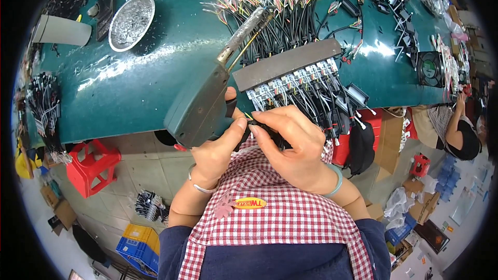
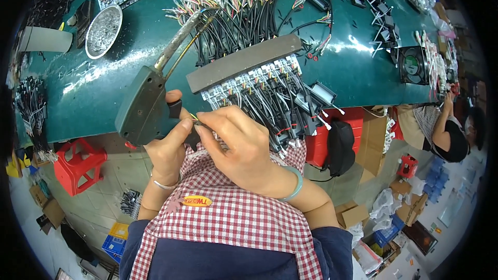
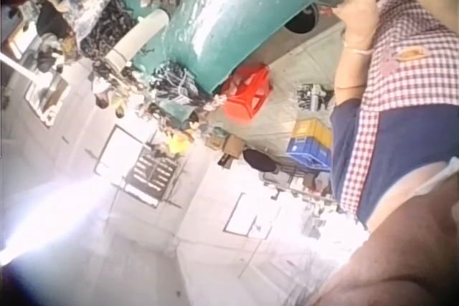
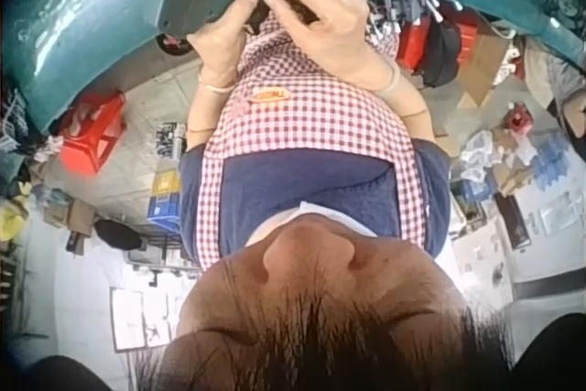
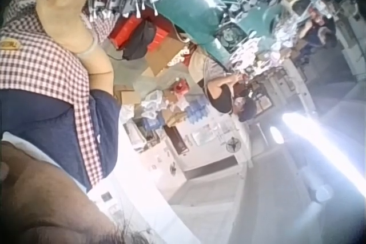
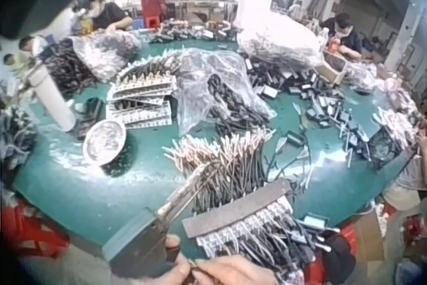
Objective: The person solders electrical wires from a wire harness onto a multi-pin connector block with a soldering gun and solder.
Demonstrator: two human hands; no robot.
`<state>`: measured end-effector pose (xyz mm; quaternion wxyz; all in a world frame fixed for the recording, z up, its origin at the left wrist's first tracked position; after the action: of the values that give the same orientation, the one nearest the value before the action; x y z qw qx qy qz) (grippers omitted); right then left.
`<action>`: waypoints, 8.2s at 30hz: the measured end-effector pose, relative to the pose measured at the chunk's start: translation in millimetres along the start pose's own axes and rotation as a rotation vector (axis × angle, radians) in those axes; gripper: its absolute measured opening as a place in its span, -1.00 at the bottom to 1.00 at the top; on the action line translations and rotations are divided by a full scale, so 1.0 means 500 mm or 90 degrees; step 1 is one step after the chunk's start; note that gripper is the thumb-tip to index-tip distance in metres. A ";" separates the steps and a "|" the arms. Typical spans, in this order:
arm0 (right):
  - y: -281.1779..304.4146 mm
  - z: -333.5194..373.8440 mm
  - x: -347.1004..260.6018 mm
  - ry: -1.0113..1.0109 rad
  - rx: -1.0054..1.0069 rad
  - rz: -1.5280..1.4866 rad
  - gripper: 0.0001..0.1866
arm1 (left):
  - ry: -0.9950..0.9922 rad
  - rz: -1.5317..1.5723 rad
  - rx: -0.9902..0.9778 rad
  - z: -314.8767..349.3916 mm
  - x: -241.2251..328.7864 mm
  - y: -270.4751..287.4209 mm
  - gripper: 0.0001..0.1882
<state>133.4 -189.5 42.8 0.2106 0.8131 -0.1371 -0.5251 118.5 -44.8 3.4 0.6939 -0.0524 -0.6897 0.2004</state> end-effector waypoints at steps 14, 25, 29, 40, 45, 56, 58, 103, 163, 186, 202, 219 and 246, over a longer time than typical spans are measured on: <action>-0.003 0.005 0.037 0.029 0.010 0.146 -0.78 | 0.028 -0.111 0.010 0.009 -0.031 0.007 -0.57; -0.010 -0.002 0.054 0.030 0.002 0.289 -0.81 | 0.044 -0.336 -0.035 0.072 0.035 0.091 -0.79; -0.014 -0.002 0.053 0.026 0.006 0.277 -0.82 | 0.046 -0.340 -0.007 0.097 0.043 0.134 -0.78; -0.017 -0.003 0.051 0.023 -0.006 0.306 -0.83 | -0.124 -0.583 -0.161 0.088 0.091 0.107 -0.79; -0.017 -0.003 0.052 0.024 -0.008 0.312 -0.83 | -0.130 -0.568 -0.173 0.082 0.090 0.104 -0.79; -0.018 -0.003 0.052 0.018 -0.012 0.318 -0.85 | -0.103 -0.538 -0.201 0.075 0.082 0.117 -0.79; -0.017 -0.004 0.051 0.020 -0.012 0.318 -0.85 | -0.114 -0.543 -0.197 0.077 0.079 0.120 -0.78; -0.023 0.000 0.049 -0.009 -0.045 0.357 -0.76 | -0.175 -0.660 -0.142 0.101 0.113 0.123 -0.80; -0.020 -0.001 0.027 0.047 -0.086 0.325 -0.82 | -0.361 -0.406 0.374 -0.041 0.210 0.248 -0.69; 0.207 -0.143 0.208 -0.157 -0.126 0.199 -0.64 | 0.101 0.019 0.375 -0.229 0.141 0.660 -0.69; 0.223 -0.122 0.269 -0.268 -0.121 0.086 -0.71 | -0.386 -0.872 -0.426 -0.168 -0.024 -0.163 -0.54; 0.172 -0.138 0.302 -0.321 -0.358 0.136 -0.50 | -0.323 -0.995 0.145 -0.044 0.017 0.164 -0.63; 0.162 -0.096 0.255 -0.474 -0.239 -0.297 -0.58 | -0.039 -0.585 -0.066 -0.006 -0.059 -0.062 -0.62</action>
<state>229.2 -307.2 -1.9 0.1670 0.5265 0.0803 -0.8297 128.9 -82.9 -13.7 0.6868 0.2301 -0.6705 -0.1608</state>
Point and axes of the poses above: each hand's wrist, its own z-axis away from the middle knuckle, its own y-axis out of the back of the hand, x = y × z, the point moved 4 cm from there along -z, towards the middle knuckle, and after that the axes turned 3 degrees about z, right-handed, at the moved point
